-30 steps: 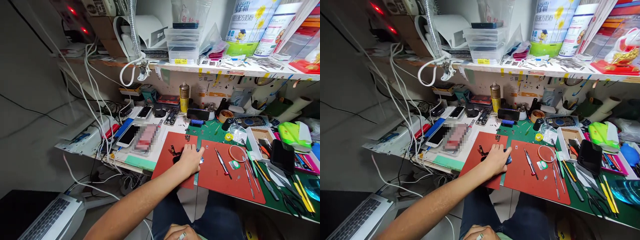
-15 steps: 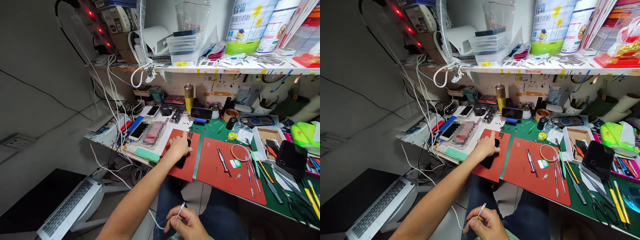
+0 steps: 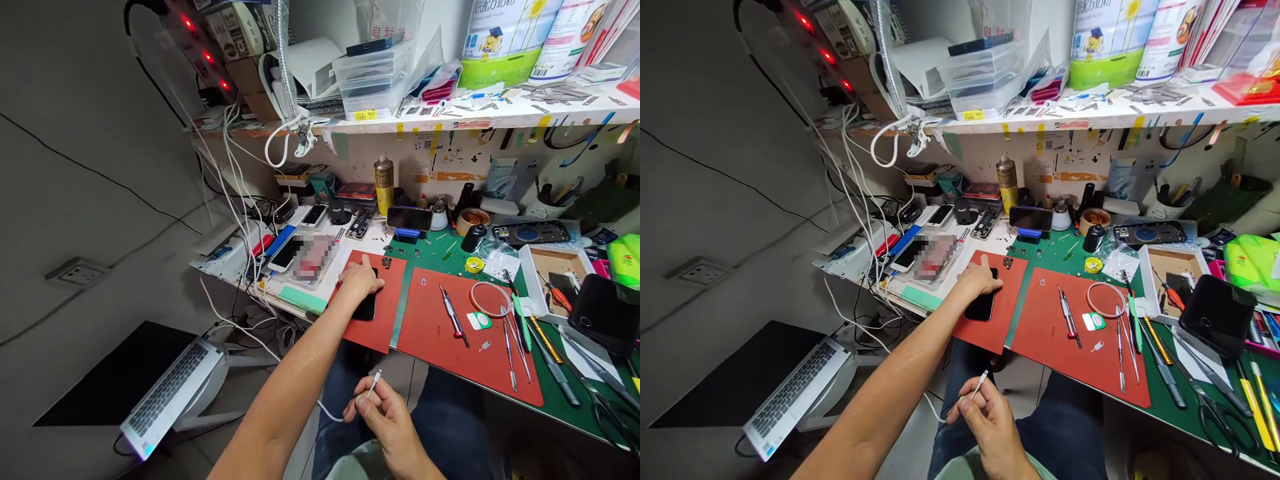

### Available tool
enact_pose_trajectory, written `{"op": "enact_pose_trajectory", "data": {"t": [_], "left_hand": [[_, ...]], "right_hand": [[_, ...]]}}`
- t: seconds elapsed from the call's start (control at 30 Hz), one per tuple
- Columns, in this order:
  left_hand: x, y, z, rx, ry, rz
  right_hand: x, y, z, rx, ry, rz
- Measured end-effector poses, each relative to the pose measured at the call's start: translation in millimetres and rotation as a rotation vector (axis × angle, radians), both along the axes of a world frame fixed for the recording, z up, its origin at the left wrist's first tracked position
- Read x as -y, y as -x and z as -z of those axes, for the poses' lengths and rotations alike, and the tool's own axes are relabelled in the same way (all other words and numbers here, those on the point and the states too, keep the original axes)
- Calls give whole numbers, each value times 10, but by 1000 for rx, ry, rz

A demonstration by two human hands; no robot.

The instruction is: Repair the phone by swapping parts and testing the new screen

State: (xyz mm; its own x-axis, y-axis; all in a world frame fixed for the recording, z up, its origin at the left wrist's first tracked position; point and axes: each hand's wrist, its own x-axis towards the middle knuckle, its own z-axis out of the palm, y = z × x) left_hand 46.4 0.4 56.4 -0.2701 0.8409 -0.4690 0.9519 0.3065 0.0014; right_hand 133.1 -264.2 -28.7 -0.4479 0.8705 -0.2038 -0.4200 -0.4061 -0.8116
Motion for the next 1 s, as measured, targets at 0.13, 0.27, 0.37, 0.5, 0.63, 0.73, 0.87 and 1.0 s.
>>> {"op": "enact_pose_trajectory", "data": {"t": [0.13, 0.27, 0.37, 0.5, 0.63, 0.73, 0.87, 1.0], "left_hand": [[-40, 17, 15, 18, 41, -25], [-80, -15, 81, 38, 34, -34], [-18, -17, 55, 84, -36, -29], [326, 284, -207, 255, -253, 45], [916, 937, -373, 411, -541, -24], [1335, 1310, -177, 548, -565, -160], [1604, 1380, 234, 795, -451, -230], [1542, 1258, 375, 881, -416, -238]], "right_hand": [[-65, -81, -65, 43, 29, 48], [-126, -59, -115, 27, 72, 107], [-167, 35, -127, 21, 87, 148], [-199, 172, -92, 49, 107, 160], [-238, 289, -31, 79, 141, 177], [-307, 402, -1, 79, 178, 180], [-430, 584, 2, 65, 235, 171], [-535, 750, -22, 41, 269, 180]]}}
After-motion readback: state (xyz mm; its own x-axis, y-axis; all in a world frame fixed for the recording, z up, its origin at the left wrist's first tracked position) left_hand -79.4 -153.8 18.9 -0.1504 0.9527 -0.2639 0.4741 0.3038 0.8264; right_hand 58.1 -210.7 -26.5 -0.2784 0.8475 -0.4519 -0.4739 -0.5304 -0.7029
